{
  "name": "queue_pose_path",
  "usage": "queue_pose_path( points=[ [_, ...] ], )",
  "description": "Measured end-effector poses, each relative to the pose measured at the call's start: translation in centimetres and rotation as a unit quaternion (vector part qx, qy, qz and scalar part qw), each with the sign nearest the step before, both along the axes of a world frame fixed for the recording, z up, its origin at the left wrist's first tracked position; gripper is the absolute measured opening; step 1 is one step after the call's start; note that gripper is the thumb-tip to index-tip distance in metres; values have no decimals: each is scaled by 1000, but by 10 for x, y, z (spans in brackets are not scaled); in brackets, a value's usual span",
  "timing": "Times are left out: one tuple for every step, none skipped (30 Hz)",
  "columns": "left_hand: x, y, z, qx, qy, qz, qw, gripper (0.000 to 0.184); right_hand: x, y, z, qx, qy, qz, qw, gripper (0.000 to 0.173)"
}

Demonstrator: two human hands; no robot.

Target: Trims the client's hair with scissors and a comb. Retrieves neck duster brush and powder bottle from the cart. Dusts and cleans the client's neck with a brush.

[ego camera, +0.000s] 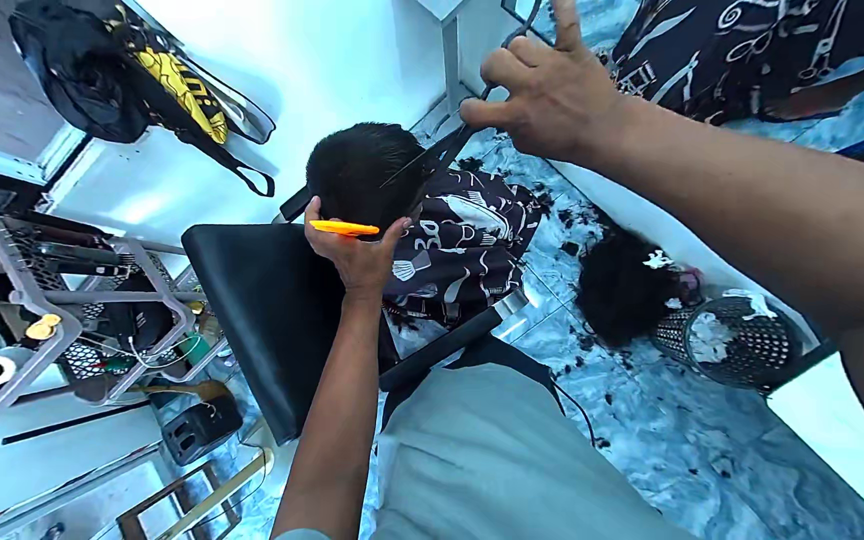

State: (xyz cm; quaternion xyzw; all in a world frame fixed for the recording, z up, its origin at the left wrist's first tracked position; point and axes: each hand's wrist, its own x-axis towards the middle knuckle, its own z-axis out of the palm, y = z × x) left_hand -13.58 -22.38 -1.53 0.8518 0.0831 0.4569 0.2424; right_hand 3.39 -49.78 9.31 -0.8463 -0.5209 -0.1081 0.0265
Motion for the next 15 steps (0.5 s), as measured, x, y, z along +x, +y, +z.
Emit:
queue_pose_path(
  points=[
    [1,1,-1,0,-7,-4,1000,84,2,1,0,0,1,5,1000,44],
    [1,1,-1,-6,-18,-13,1000,83,4,2,0,0,0,12,1000,44],
    [1,1,-1,-17,-25,-25,999,82,5,3,1,-1,-4,19,1000,44],
    [1,1,-1,-29,-30,-36,998,82,7,3,3,-2,-11,29,1000,42],
    [1,2,-1,-40,-36,-47,997,81,8,4,5,0,-20,41,999,38],
    [1,4,0,-50,-40,-55,996,80,9,5,8,2,-32,54,998,34],
    [0,5,1,-62,-41,-63,995,78,9,7,13,-2,-44,65,997,30],
    [0,7,3,-68,-42,-72,994,76,9,10,19,-7,-53,74,996,28],
    [0,9,5,-67,-42,-79,994,75,9,12,24,-8,-60,84,995,27],
    [1,11,6,-66,-45,-84,993,74,9,14,30,-9,-64,94,994,26],
    [1,13,7,-66,-48,-88,993,74,9,16,34,-10,-67,101,993,25],
    [2,15,7,-65,-48,-92,992,75,9,18,39,-14,-66,105,992,24],
    [3,16,8,-67,-50,-95,992,75,8,20,43,-19,-60,106,992,25],
    [4,17,7,-70,-50,-97,992,75,9,22,46,-27,-56,107,992,24],
    [5,18,7,-73,-50,-97,991,75,9,24,49,-34,-54,107,992,24]
  ],
)
